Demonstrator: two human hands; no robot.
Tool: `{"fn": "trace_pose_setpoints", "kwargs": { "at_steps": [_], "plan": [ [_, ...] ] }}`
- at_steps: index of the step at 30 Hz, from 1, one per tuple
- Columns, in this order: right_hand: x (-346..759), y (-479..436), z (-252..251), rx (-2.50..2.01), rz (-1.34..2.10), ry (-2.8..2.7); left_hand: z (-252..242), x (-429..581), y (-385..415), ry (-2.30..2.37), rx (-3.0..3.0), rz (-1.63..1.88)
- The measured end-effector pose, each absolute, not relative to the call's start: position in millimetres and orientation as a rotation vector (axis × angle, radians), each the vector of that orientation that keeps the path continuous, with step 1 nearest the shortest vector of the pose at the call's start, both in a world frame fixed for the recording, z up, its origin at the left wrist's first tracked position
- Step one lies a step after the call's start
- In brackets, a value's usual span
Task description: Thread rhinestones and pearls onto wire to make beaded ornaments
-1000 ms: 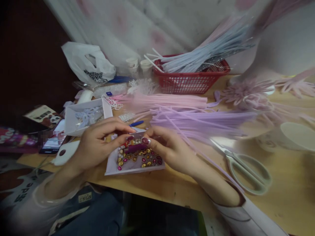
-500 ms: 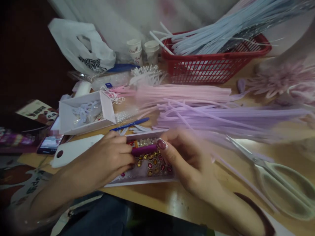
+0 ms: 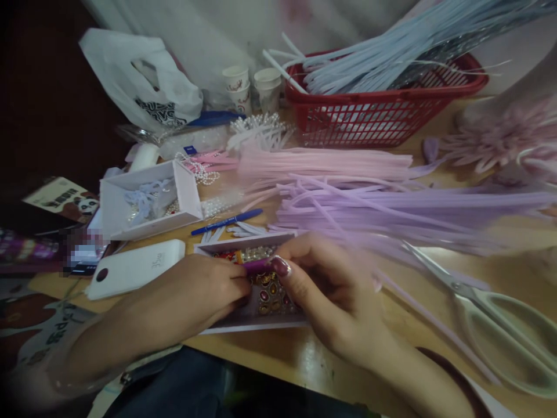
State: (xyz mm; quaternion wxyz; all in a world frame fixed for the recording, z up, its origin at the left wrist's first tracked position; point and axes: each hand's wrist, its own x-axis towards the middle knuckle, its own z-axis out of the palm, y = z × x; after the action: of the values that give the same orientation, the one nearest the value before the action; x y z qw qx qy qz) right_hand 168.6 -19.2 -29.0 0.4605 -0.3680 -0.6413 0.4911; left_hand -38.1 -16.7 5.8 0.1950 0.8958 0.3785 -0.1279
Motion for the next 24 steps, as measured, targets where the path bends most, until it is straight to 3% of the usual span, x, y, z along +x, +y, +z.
{"fn": "trace_pose_setpoints", "kwargs": {
  "at_steps": [11,17,20,24],
  "plan": [
    [165.8,-20.3,-24.6,-0.869,1.05,-1.754,14.8,-45.1,-24.1,1.249,2.266,-0.131],
    [163.4,-22.8,-20.1,-0.835,0.988,-1.806,8.4,-48.8,-21.9,1.128,1.302,0.486],
    [162.8,-23.7,-18.6,-0.838,0.957,-1.825,3.4,-46.6,-17.5,0.874,0.892,0.611],
    [163.1,-25.1,-17.3,-0.823,0.948,-1.855,-3.2,-40.8,-16.5,0.696,0.766,0.626]
  ]
}}
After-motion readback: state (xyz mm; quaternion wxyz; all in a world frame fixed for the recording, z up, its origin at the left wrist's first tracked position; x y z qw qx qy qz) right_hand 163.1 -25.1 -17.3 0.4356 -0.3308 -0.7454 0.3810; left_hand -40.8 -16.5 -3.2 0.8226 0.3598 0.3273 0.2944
